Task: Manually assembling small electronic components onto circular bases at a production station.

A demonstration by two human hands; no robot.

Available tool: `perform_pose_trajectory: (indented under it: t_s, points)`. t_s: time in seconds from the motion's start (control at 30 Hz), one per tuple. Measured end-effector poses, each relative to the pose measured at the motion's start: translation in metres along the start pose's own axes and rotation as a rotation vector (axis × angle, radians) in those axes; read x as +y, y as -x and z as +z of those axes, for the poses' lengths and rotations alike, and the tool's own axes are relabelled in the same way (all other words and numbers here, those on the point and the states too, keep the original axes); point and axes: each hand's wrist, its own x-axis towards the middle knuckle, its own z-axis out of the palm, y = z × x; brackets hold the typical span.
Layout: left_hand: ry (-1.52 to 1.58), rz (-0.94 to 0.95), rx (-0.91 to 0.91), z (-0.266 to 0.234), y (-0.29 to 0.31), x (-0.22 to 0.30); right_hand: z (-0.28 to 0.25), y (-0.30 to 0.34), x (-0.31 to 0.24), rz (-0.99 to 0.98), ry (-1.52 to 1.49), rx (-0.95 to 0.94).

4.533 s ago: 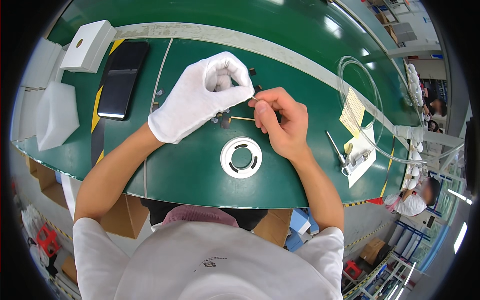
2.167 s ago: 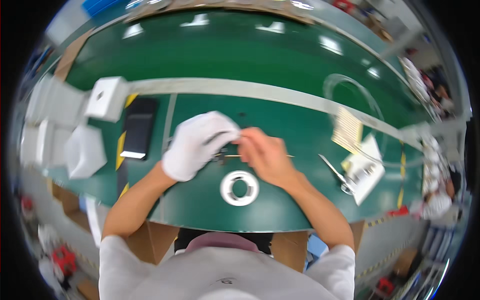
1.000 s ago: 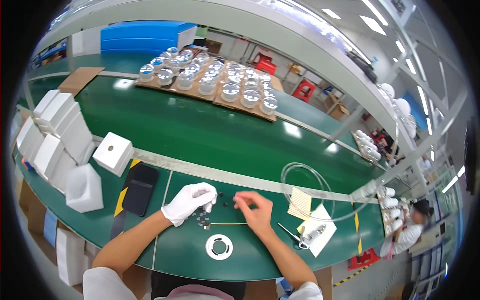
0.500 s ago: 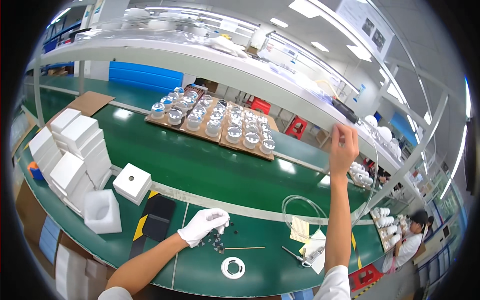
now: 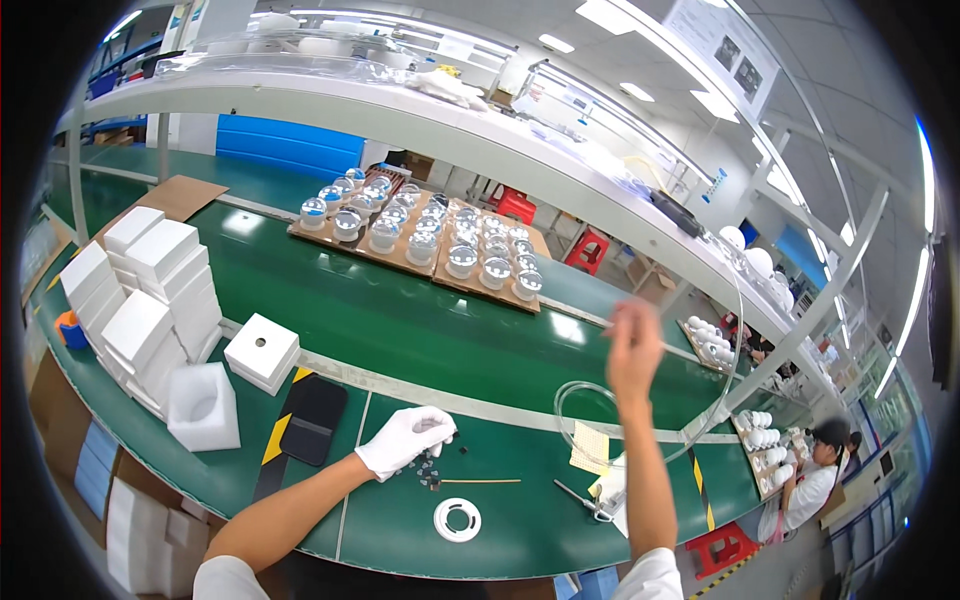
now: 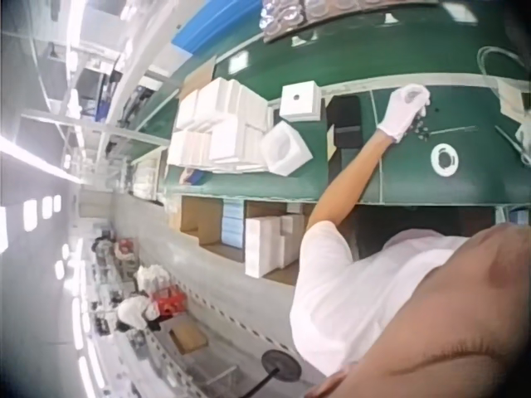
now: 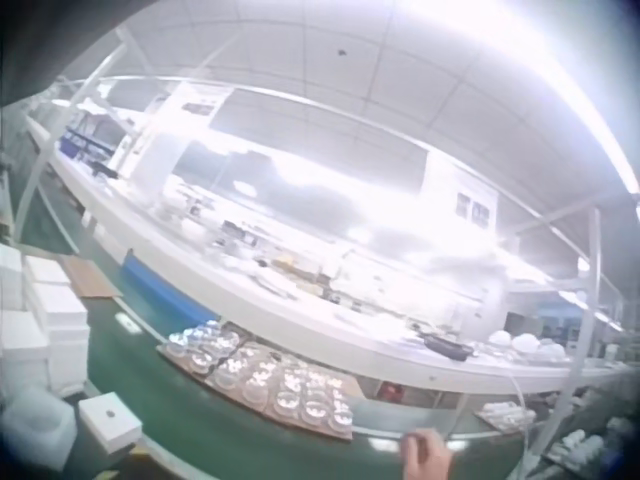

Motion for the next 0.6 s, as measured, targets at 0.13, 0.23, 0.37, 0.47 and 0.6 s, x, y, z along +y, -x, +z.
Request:
perform_pose_trajectory:
  t_s: [0.13, 0.23, 0.37, 0.47, 0.6]
  points:
    - [-0.086, 0.019, -0.010, 0.007, 0.000, -0.004, 0.027, 0.120, -0.030, 0.102, -0.268, -0.558]
    - [-0.151, 0.035, -0.013, 0.018, 0.002, -0.005, 0.042, 0.182, -0.040, 0.171, -0.466, -0.573]
    - [-0.226, 0.008, -0.037, 0.026, 0.005, -0.016, 0.045, 0.205, -0.042, 0.202, -0.507, -0.580]
    - [-0.280, 0.007, -0.036, 0.029, 0.014, -0.012, 0.046, 0.209, -0.048, 0.217, -0.555, -0.545]
    - [-0.320, -0.034, -0.056, 0.034, 0.021, 0.004, 0.044, 0.211, -0.053, 0.131, -0.478, -0.489]
